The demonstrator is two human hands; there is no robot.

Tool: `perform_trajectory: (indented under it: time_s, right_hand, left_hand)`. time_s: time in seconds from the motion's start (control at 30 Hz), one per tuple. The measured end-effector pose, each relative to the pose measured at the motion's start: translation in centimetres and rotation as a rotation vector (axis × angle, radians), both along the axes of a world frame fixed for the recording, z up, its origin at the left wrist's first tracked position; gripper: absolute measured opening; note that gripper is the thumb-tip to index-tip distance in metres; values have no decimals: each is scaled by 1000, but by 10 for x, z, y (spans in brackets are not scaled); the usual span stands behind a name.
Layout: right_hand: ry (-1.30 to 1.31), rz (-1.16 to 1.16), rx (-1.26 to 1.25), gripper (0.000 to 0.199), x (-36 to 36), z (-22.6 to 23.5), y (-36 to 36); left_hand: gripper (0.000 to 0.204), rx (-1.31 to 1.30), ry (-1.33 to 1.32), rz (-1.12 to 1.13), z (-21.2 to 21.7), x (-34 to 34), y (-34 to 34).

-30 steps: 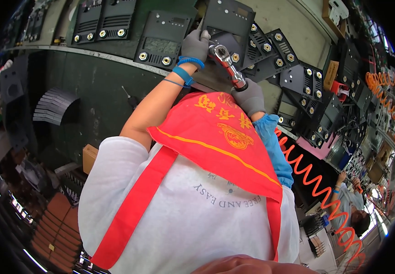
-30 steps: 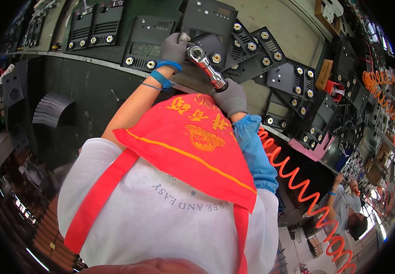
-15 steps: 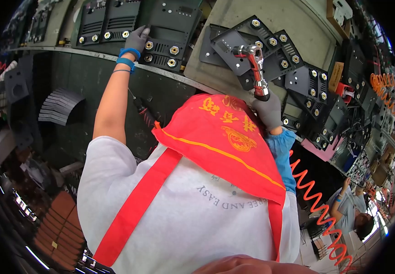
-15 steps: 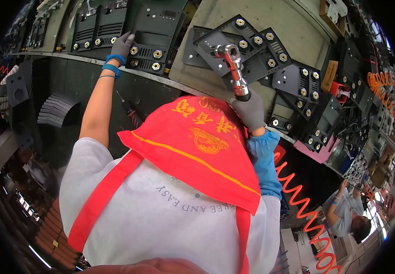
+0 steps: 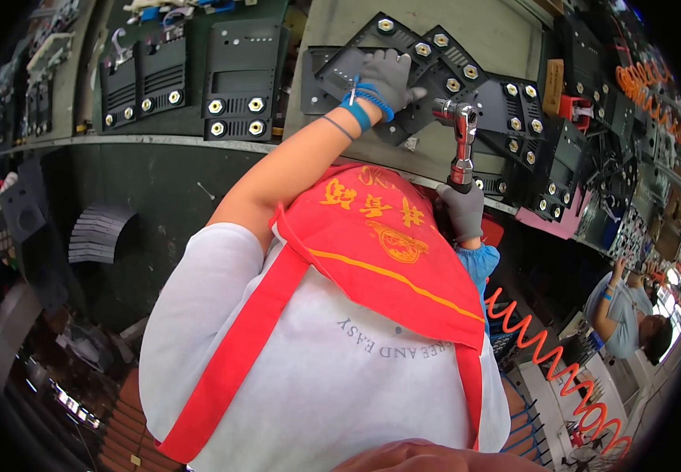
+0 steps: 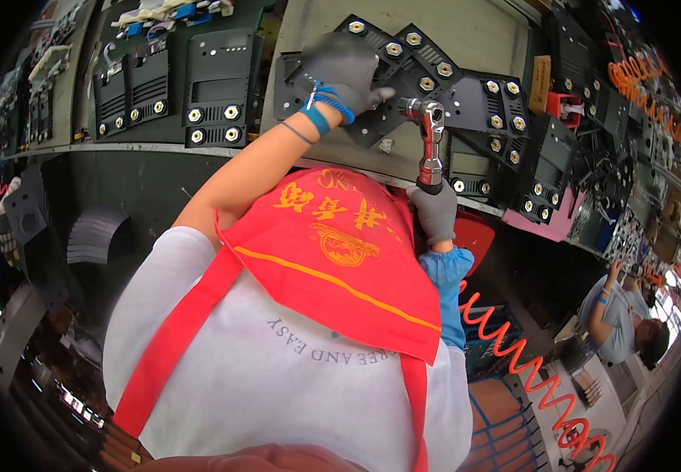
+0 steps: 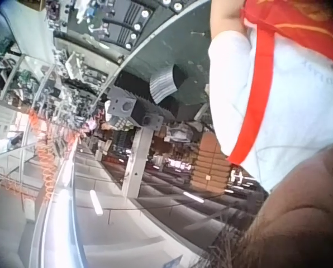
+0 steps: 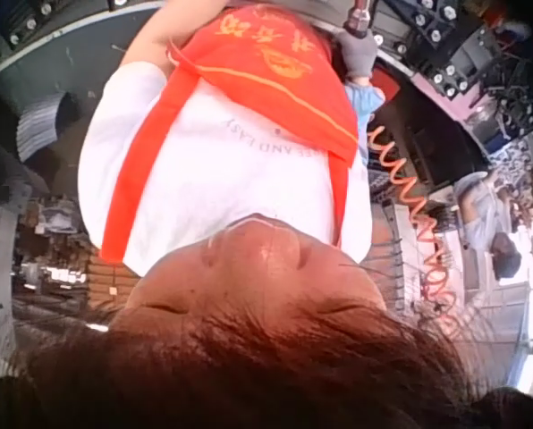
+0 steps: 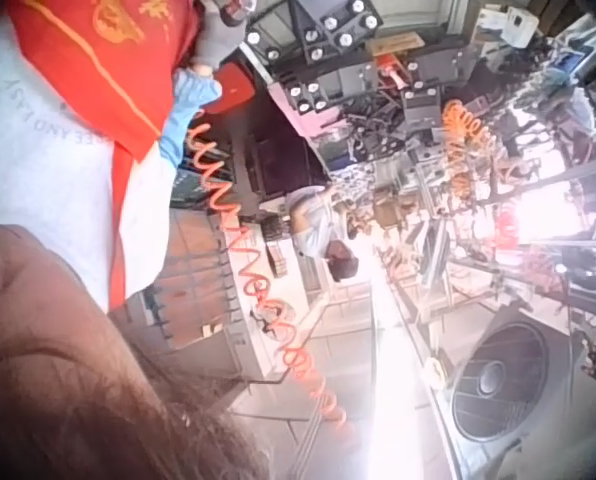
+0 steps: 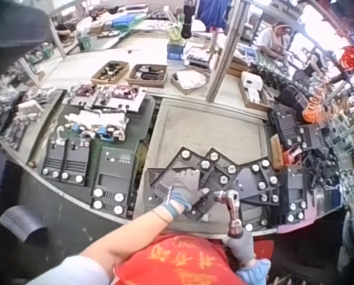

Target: Assembling electronic panel components for inverters or welding units using a pneumatic wrench.

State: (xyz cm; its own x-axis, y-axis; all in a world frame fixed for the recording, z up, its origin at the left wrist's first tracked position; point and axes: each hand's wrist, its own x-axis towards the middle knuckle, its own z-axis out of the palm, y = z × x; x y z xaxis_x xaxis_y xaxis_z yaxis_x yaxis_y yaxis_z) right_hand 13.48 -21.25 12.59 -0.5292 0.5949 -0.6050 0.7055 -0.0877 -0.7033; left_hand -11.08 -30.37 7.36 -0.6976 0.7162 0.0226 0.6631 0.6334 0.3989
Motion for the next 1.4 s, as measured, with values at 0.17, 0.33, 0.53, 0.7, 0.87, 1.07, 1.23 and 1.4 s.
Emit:
perform_trajectory:
  time_s: [0.17, 0.33, 0.53, 0.7, 0.87, 1.07, 1.23, 1.4]
  right_hand:
    - [53, -159, -27, 17, 39, -11, 3]
    - [20, -236, -89, 17, 47, -2, 1]
    - [-2, 4, 68, 23, 36, -3, 4]
    - [-36, 59, 67, 27, 26, -9, -7]
    - [-91, 124, 134, 34, 17, -4, -10]
    - [-121, 79, 107, 29, 22, -4, -11]
    - [-61, -9, 39, 23, 24, -6, -11]
    - [-37, 43, -41, 22, 6, -17, 8]
  left_hand:
    - [33, -56, -165, -340, -23, 13, 8]
    - [42, 10, -71, -626, -25, -23, -52]
    - [38, -187, 127, -518, -32, -72, -69]
    - [25, 241, 147, 74, -33, -51, -39]
    - [42, 840, -1667, 1306, -70, -29, 3]
    - [57, 455, -1391, 1212, -64, -73, 10]
    - [41, 155, -1514, 1037, -33, -84, 1]
    - [33, -167, -1540, 604, -78, -100, -29]
